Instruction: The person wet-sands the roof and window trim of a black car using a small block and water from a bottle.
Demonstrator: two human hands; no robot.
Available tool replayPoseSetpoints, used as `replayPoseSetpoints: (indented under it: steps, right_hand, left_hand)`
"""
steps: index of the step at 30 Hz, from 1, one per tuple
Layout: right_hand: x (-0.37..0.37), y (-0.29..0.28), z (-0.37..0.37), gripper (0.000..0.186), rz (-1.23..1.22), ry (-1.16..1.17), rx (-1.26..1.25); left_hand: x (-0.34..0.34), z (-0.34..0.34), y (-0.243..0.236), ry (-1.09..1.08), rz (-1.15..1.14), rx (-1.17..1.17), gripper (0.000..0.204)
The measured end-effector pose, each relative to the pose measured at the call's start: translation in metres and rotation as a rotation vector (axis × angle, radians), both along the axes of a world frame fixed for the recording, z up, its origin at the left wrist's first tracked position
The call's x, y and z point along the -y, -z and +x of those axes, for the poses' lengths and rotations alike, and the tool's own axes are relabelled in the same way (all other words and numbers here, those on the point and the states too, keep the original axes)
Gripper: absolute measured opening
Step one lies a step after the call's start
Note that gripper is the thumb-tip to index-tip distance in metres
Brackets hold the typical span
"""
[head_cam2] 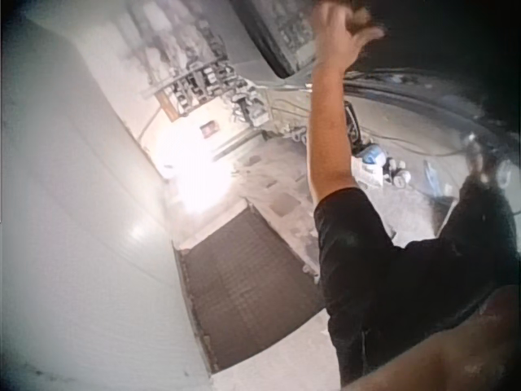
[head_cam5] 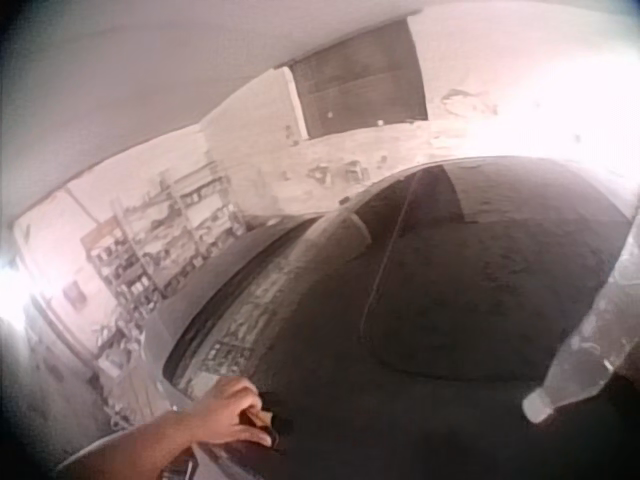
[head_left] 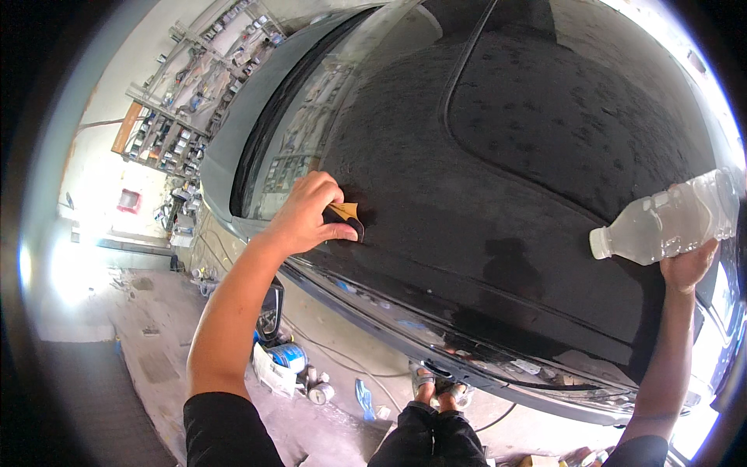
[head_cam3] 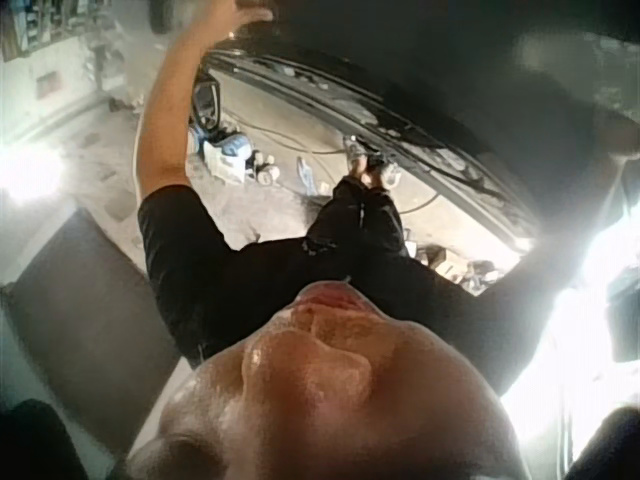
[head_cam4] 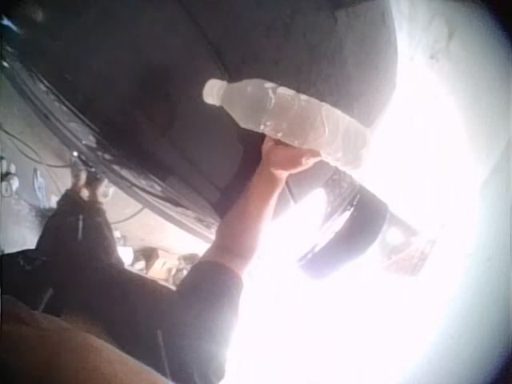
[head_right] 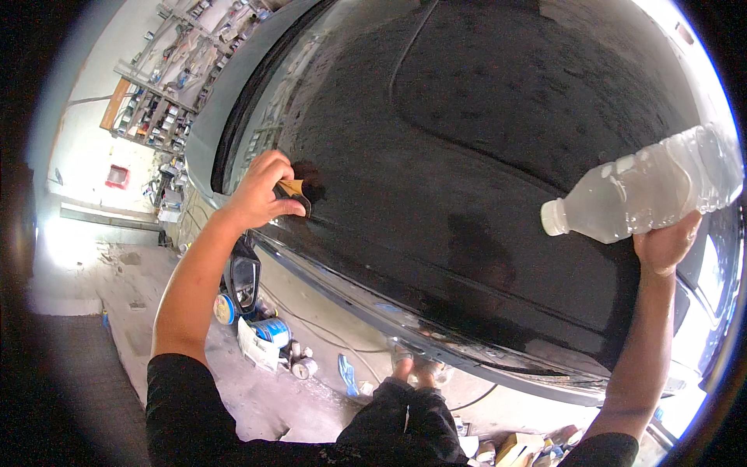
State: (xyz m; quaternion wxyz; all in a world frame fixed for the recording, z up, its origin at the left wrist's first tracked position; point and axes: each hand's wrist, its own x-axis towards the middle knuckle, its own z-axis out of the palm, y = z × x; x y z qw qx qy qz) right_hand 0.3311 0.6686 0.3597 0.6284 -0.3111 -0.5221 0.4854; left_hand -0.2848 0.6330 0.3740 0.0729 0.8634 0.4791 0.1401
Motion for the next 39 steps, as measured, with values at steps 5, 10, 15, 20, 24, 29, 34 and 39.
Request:
replayPoseSetpoints:
  steps: [5, 10, 15, 20, 24, 29, 34, 39]
  right_hand:
    - [-0.001, 0.008, -0.016, 0.083, -0.002, -0.037, -0.052]
    - [0.000, 0.003, -0.020, 0.077, 0.039, -0.081, -0.083]
    - [0.004, 0.007, -0.012, 0.076, 0.023, -0.130, -0.121]
    - [-0.003, -0.001, -0.040, 0.067, 0.043, -0.104, -0.112]
    - [0.004, -0.018, -0.070, 0.084, 0.094, -0.023, 0.032]
    - [0.004, -0.024, -0.065, 0.081, 0.079, -0.052, 0.012]
    - [0.001, -0.029, -0.060, 0.074, 0.064, -0.095, -0.096]
    - [0.000, -0.021, -0.046, 0.068, 0.074, -0.072, -0.141]
  left_hand:
    - [-0.004, 0.088, -0.002, 0.278, 0.051, 0.128, 0.052]
    - [0.008, 0.163, -0.019, 0.333, 0.087, 0.093, 0.051]
    - [-0.003, 0.099, -0.013, 0.236, 0.033, 0.027, 0.056]
    - [0.005, 0.029, -0.006, -0.009, -0.058, -0.034, 0.063]
    - [0.014, 0.119, -0.009, 0.215, 0.098, 0.022, 0.055]
    - [0.027, 0.248, -0.024, 0.306, 0.083, 0.074, 0.051]
    - [0.045, 0.296, -0.034, 0.281, 0.143, 0.095, 0.050]
    - [0.033, 0.243, -0.042, 0.171, -0.057, -0.126, 0.054]
